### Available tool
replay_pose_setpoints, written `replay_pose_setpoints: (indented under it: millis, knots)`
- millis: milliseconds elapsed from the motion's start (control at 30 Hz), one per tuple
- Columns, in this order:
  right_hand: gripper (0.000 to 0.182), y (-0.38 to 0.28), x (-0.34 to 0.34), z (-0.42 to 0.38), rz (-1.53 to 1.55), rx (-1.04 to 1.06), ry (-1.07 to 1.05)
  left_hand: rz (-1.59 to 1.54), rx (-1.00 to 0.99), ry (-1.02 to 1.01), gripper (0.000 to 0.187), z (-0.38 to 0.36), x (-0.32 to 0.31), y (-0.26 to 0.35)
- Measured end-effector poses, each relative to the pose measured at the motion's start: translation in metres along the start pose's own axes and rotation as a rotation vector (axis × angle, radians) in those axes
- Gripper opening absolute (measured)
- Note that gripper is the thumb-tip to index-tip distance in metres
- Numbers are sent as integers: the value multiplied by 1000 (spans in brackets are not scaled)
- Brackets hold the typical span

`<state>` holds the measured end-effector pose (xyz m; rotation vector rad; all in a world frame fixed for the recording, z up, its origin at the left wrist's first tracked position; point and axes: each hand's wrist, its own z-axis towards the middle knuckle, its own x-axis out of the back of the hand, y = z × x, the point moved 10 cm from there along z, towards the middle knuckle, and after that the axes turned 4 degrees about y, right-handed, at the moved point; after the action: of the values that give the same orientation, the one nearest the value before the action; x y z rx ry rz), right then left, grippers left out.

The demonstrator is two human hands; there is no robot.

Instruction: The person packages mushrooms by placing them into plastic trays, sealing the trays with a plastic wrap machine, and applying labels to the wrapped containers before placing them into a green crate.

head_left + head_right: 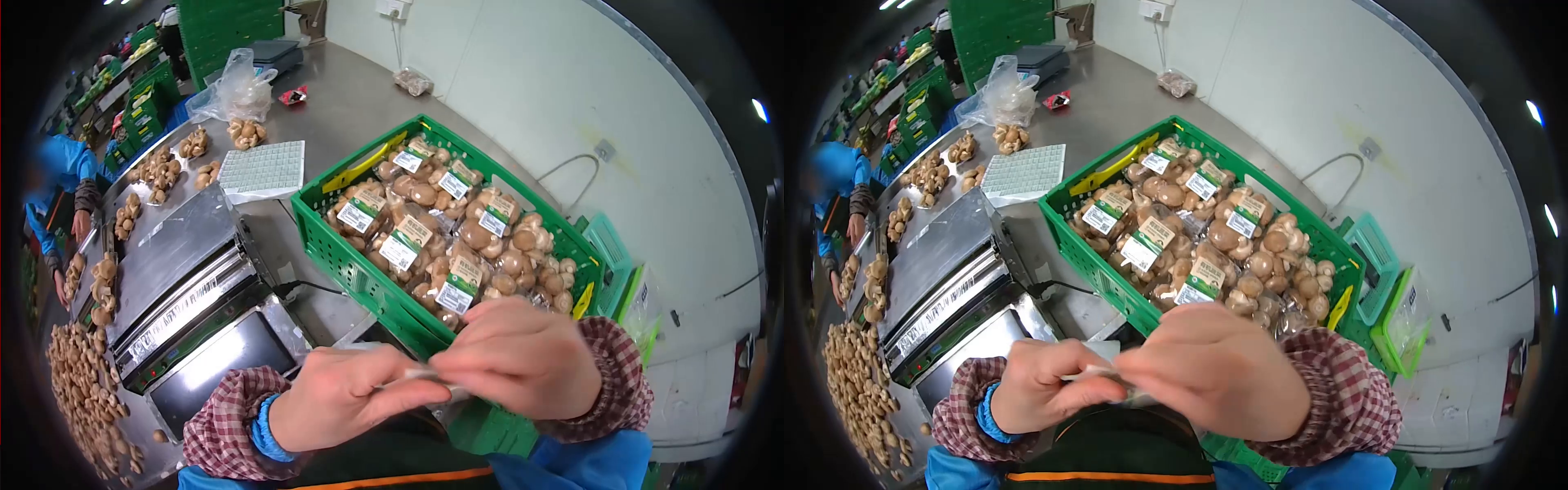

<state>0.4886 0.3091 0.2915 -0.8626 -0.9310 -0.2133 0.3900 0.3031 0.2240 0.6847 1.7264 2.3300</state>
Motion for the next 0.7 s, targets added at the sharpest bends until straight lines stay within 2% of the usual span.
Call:
replay_pose_setpoints:
  millis: [33,67,100,133,200,233,267,333,400,467,567,600,633,667,700]
  knots:
    - [19,-6,12,-7,-89,45,78,72,-20,-109,14,-6,-13,-7]
    - [17,34,51,-33,118,-359,489,144,-43,-222,17,-14,-26,-16]
    - [20,62,88,-57,137,-693,700,201,-44,-295,20,-31,-40,-38]
    - [20,77,97,-72,127,-703,708,200,-11,-379,18,-45,-51,-57]
    - [20,118,73,-89,423,-706,518,165,69,-256,15,-57,-51,-88]
    - [20,101,34,-78,410,-641,287,156,90,-207,13,-52,-49,-88]
    - [22,75,-18,-68,398,-566,58,58,69,-45,13,-40,-38,-69]
    - [28,31,-58,-52,323,-303,-1,106,-56,119,13,-29,-26,-33]
    - [30,19,-70,-53,301,-263,-45,116,-27,178,14,-27,-24,-16]
    - [26,16,-42,-55,139,-158,126,115,-27,229,15,-27,-26,-1]
    - [20,13,-2,-68,140,-18,92,71,-16,322,18,-26,-50,17]
    - [17,6,14,-72,100,95,128,82,-12,331,18,-25,-56,17]
    - [14,0,30,-79,61,205,169,85,37,175,18,-22,-76,11]
    - [12,28,57,-86,102,0,301,85,89,16,17,-21,-97,4]
    - [10,61,85,-100,141,-210,426,91,20,-46,15,-24,-115,3]
